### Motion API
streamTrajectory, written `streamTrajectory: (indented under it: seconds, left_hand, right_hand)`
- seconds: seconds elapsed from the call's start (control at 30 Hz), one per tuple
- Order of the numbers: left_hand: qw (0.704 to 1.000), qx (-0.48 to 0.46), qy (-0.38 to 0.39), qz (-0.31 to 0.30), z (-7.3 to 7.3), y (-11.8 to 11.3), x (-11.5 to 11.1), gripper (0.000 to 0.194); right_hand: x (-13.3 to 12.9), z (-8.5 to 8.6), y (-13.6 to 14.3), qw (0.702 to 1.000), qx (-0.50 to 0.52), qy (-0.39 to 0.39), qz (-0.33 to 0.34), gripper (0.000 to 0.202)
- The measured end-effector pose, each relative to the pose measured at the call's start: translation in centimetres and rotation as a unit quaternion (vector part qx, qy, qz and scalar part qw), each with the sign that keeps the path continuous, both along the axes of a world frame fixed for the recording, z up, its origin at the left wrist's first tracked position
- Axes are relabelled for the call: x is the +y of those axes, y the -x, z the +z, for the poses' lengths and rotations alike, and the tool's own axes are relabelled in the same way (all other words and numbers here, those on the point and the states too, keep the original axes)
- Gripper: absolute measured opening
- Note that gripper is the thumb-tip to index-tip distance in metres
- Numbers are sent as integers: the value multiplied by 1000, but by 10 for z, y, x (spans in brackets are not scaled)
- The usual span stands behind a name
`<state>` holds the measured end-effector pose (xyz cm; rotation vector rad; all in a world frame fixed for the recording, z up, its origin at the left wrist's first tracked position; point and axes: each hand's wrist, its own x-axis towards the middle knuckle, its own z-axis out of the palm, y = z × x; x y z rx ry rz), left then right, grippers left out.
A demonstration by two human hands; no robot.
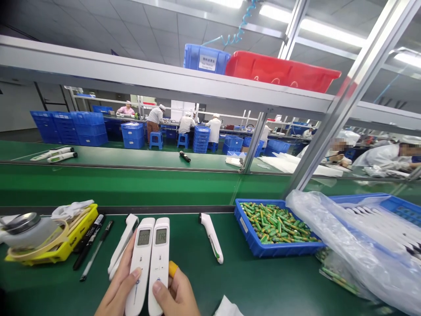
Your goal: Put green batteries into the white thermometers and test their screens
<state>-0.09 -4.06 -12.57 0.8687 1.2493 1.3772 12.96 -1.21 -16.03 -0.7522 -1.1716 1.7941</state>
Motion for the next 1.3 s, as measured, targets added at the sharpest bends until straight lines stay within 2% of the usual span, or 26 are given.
streamTrajectory:
  seconds: [0.13,0.23,0.37,0.43,0.5,0.57,0.6,0.67,0.8,0.9,0.97,1.07,1.2,1.3]
  left_hand:
    - [999,42,9,-6,-3,3,2,76]
    - [999,21,18,-26,-3,2,5,78]
    - [998,44,-34,-29,-4,1,10,76]
    - [994,90,-56,-11,-5,4,13,70]
    - [981,176,-78,15,-8,10,17,62]
    - [956,274,-93,53,-12,20,24,52]
    - [942,317,-92,69,-15,26,28,48]
    - [919,382,-75,68,-22,37,36,43]
    - [891,449,-69,13,-37,50,45,35]
    - [894,436,-98,39,-47,47,48,36]
    - [901,412,-118,64,-52,42,49,39]
    - [907,398,-121,61,-54,37,50,39]
    - [907,409,-95,28,-51,38,51,36]
    - [937,342,-68,5,-53,38,51,37]
  right_hand:
    - [0,5,1,997,63,37,-2,65]
    - [2,13,-3,993,62,89,55,68]
    - [9,22,-5,985,50,120,111,65]
    - [18,24,-4,990,49,99,83,63]
    - [35,29,-1,998,19,55,23,63]
    - [62,37,0,994,-103,-21,-36,57]
    - [80,42,-1,980,-183,-60,-57,53]
    - [120,52,-4,928,-340,-125,-89,43]
    - [194,63,-17,839,-496,-161,-152,24]
    - [226,59,-23,761,-593,-192,-182,20]
    - [236,54,-22,721,-635,-205,-186,21]
    - [243,45,-15,686,-672,-215,-175,20]
    - [244,46,-8,678,-682,-232,-149,28]
    - [233,57,-15,671,-685,-249,-134,36]
